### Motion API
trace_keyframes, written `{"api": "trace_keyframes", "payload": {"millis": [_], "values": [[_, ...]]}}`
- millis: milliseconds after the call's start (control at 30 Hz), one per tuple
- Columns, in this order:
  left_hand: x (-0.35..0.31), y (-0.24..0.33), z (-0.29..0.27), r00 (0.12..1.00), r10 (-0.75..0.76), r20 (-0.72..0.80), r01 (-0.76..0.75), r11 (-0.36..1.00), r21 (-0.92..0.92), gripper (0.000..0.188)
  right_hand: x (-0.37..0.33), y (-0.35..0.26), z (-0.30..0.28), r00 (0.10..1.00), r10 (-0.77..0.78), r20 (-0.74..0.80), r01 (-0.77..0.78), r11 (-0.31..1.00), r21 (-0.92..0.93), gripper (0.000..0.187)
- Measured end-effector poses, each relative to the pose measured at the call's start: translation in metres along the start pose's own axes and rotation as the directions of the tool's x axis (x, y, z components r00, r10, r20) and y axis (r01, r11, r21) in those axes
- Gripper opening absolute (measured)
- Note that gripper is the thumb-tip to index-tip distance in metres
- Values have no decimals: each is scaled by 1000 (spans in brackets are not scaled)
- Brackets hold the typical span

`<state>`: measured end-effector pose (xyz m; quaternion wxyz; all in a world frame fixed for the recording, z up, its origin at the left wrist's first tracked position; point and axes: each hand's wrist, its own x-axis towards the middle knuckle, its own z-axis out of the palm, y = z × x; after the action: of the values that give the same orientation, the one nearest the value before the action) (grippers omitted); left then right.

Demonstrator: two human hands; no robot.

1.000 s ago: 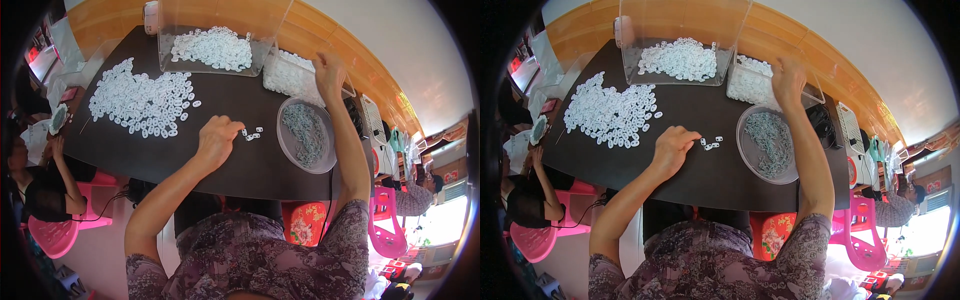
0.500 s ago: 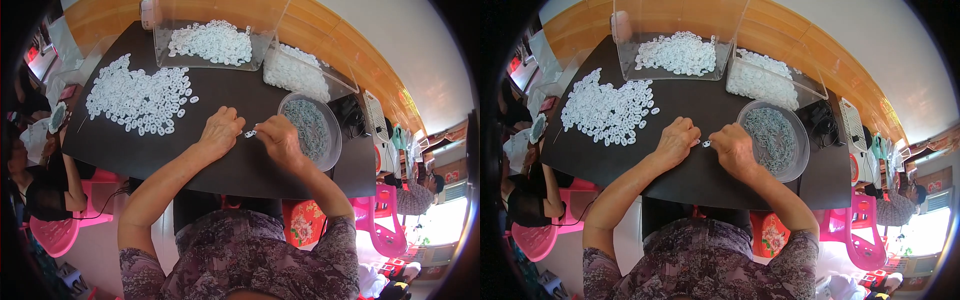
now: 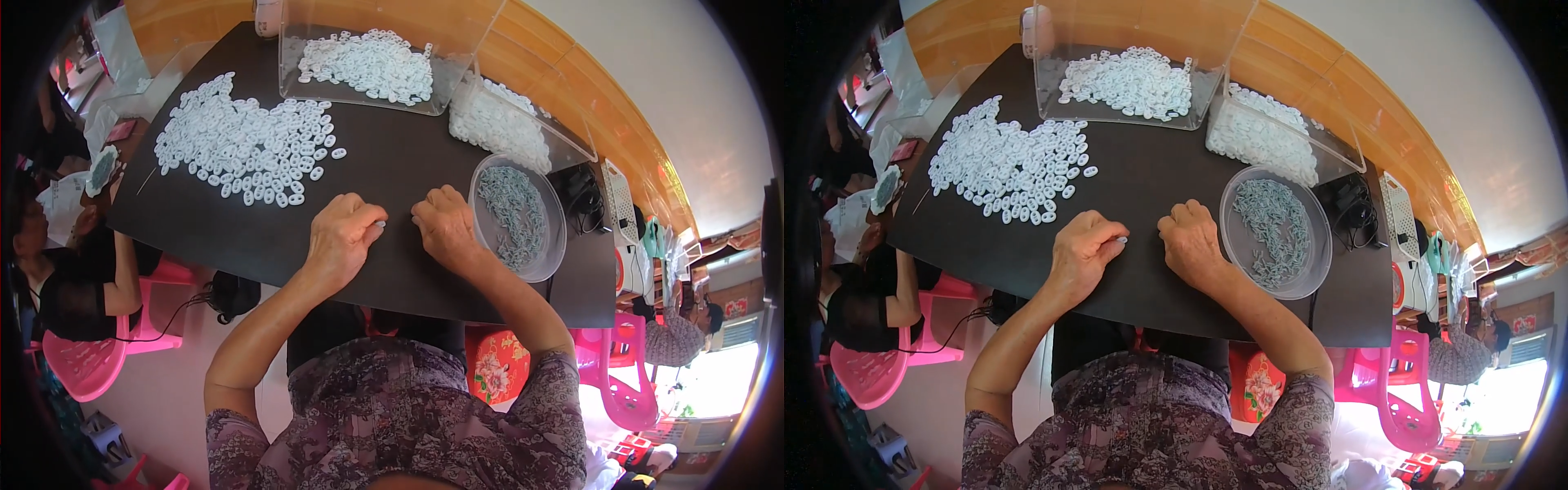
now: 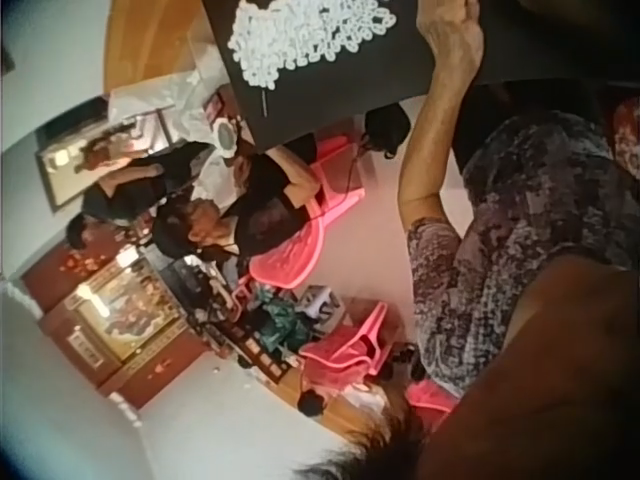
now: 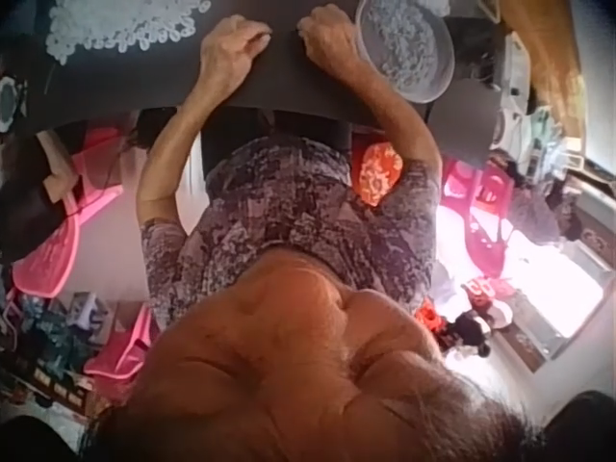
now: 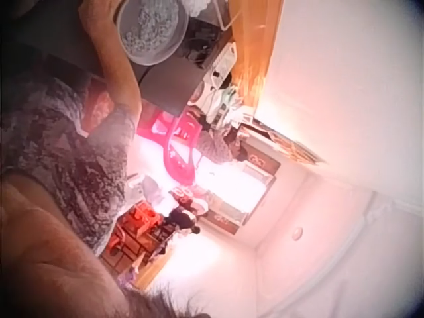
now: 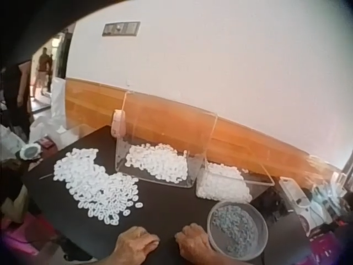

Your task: Assembling small white plastic components by manually inserting blue pins into designated holes.

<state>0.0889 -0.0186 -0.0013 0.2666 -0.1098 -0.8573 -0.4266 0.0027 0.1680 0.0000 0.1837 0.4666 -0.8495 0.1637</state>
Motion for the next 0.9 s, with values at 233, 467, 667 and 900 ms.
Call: {"api": "trace_keyframes", "payload": {"millis": [233,467,667,900], "values": [[-28,1,-15,886,-458,72,379,627,-681,7,11,-5,-2,985,-172,9,172,983,-68,16],[-39,12,-27,784,-559,269,460,234,-856,11,14,-35,-13,983,-165,-75,162,986,-44,16],[-48,17,-24,800,-577,164,339,211,-917,14,17,-66,-23,996,10,-91,18,951,307,17],[-58,22,-21,802,-586,115,338,286,-897,15,12,-84,-28,965,235,115,-249,690,680,15]]}}
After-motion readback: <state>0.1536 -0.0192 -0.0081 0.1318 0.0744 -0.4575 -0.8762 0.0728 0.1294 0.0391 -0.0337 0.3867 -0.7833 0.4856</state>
